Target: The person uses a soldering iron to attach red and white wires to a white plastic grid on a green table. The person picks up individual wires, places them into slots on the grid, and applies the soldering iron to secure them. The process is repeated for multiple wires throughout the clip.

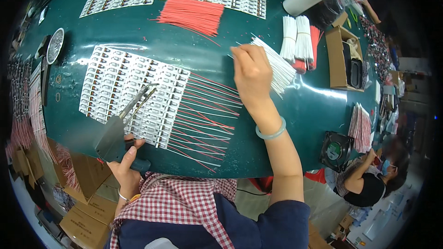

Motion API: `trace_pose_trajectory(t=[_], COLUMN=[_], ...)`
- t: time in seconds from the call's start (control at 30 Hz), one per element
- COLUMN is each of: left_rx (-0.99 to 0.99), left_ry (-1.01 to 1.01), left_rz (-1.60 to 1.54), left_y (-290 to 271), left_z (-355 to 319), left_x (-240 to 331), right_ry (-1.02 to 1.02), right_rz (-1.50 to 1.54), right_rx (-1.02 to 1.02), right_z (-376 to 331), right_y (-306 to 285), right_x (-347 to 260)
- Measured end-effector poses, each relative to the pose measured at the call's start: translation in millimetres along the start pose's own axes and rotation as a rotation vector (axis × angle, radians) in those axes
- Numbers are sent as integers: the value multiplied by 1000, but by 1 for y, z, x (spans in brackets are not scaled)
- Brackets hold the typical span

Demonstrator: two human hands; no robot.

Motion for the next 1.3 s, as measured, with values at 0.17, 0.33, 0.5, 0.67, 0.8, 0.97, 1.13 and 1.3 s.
trace_pose_trajectory(t=[0.17,0.33,0.5,0.67,0.8,0.97,1.13,1.3], left_rx=[40,121,91,68,42,60,11,-24], left_ry=[54,128,106,65,78,93,102,96], left_rz=[102,88,29,35,29,6,-4,-13], left_y=[-3,-13,-25,-22,-21,-25,-23,-24], left_z=[8,16,23,30,34,38,40,36], left_x=[15,26,23,28,32,41,45,46], right_ry=[-146,-185,-120,-129,-290,-448,-512,-471], right_rz=[35,-47,-83,-149,-145,-296,-385,-454], right_rx=[-57,-99,-82,-142,-199,-601,-879,-1016], right_z=[53,81,83,89,108,130,125,105], right_y=[69,124,135,126,93,46,57,93], right_x=[-24,-18,-12,-17,-34,-89,-107,-99])
Point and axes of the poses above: each hand's wrist, its own z-axis towards the middle knuckle, its own y-axis out of the palm, x = y × z, the point moved 3 cm from there along z, towards the middle knuckle, and after that the axes turned 4 degrees about z, right-handed, at the moved point
